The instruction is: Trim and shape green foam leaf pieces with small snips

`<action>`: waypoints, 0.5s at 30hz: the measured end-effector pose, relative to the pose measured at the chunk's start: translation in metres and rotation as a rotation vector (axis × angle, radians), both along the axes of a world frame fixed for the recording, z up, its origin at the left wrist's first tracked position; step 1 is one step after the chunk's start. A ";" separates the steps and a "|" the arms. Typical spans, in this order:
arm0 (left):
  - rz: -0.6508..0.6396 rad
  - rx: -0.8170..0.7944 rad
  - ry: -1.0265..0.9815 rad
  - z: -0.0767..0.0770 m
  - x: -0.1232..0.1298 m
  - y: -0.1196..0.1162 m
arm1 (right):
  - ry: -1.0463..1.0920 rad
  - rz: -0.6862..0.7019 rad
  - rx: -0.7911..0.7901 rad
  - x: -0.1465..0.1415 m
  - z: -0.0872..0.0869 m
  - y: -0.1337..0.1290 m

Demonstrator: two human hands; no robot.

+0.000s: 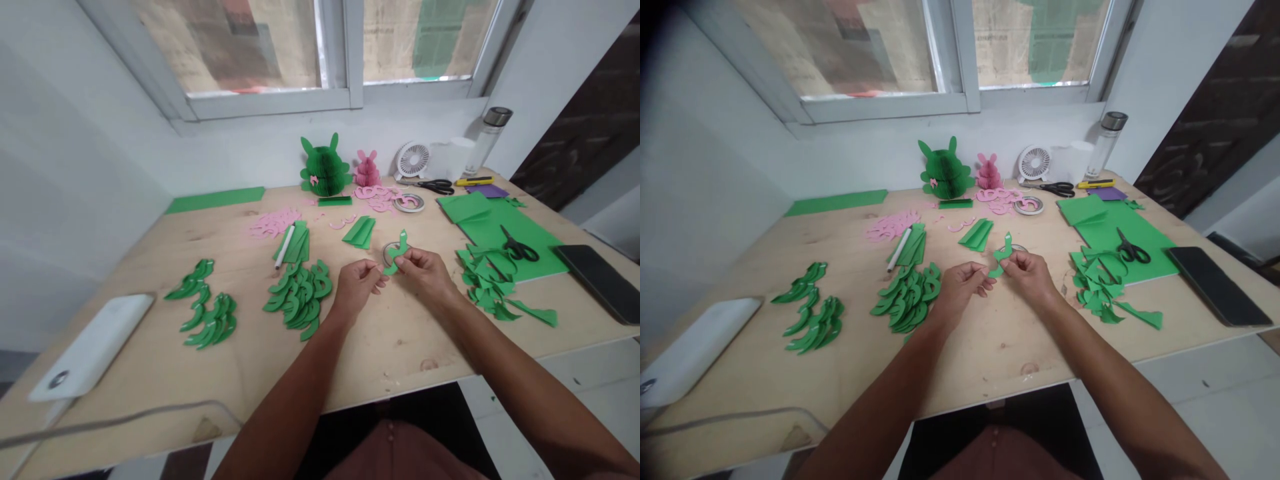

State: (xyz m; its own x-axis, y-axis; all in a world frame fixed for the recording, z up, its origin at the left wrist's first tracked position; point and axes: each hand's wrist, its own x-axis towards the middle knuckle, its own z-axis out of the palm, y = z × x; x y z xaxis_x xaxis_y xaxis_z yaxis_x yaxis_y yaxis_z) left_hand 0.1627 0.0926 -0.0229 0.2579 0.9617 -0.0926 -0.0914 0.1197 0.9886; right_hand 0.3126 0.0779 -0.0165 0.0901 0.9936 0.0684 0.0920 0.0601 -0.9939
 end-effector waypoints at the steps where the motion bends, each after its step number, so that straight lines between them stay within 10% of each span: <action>1: -0.007 0.000 0.004 0.000 0.000 0.000 | -0.004 0.001 0.000 0.000 0.000 0.000; 15: -0.032 0.046 0.083 -0.002 -0.001 0.001 | 0.064 -0.090 0.022 0.001 0.001 0.002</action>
